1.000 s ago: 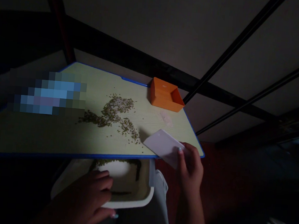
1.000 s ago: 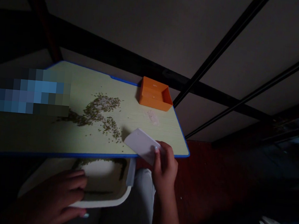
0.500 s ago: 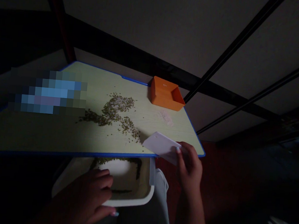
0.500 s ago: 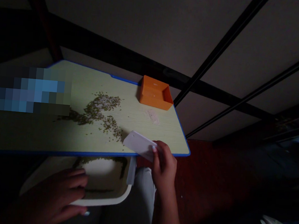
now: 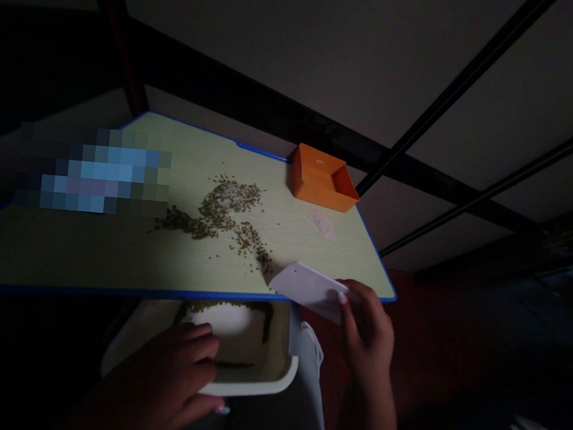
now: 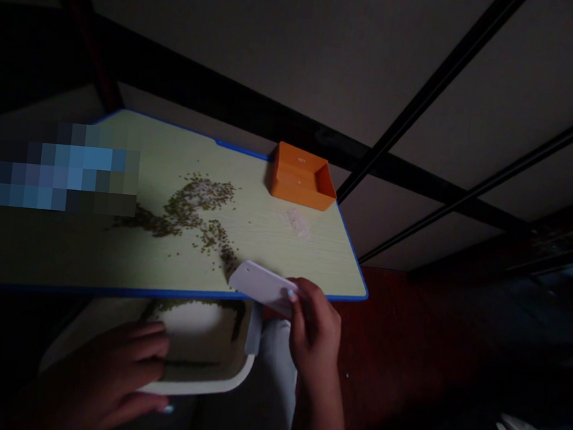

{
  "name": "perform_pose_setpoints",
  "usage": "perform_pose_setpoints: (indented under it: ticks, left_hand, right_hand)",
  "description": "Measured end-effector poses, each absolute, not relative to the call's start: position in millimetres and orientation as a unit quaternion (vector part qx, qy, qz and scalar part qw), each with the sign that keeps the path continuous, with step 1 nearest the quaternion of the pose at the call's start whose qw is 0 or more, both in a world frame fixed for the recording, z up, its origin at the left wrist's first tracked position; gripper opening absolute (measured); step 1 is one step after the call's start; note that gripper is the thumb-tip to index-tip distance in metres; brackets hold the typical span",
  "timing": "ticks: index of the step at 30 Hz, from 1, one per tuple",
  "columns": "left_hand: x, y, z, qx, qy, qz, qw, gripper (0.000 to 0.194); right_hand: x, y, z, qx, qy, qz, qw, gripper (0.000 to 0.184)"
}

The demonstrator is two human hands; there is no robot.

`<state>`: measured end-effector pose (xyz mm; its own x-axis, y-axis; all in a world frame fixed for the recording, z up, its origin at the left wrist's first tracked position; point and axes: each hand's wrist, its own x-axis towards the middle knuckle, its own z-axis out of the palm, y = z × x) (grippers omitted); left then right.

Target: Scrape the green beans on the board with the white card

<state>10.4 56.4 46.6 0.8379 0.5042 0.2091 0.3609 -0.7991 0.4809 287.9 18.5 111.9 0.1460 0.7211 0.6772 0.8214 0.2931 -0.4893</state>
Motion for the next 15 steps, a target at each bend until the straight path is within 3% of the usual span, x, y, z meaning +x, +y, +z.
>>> perform_pose_setpoints:
  ticks: [15]
  left_hand:
    - [11.2,58.5,48.7,0.939,0.231,0.145,0.21,0.023]
  right_hand:
    - [287.8,10.4,108.8,-0.591,-0.663,-0.049,0.456,0.015]
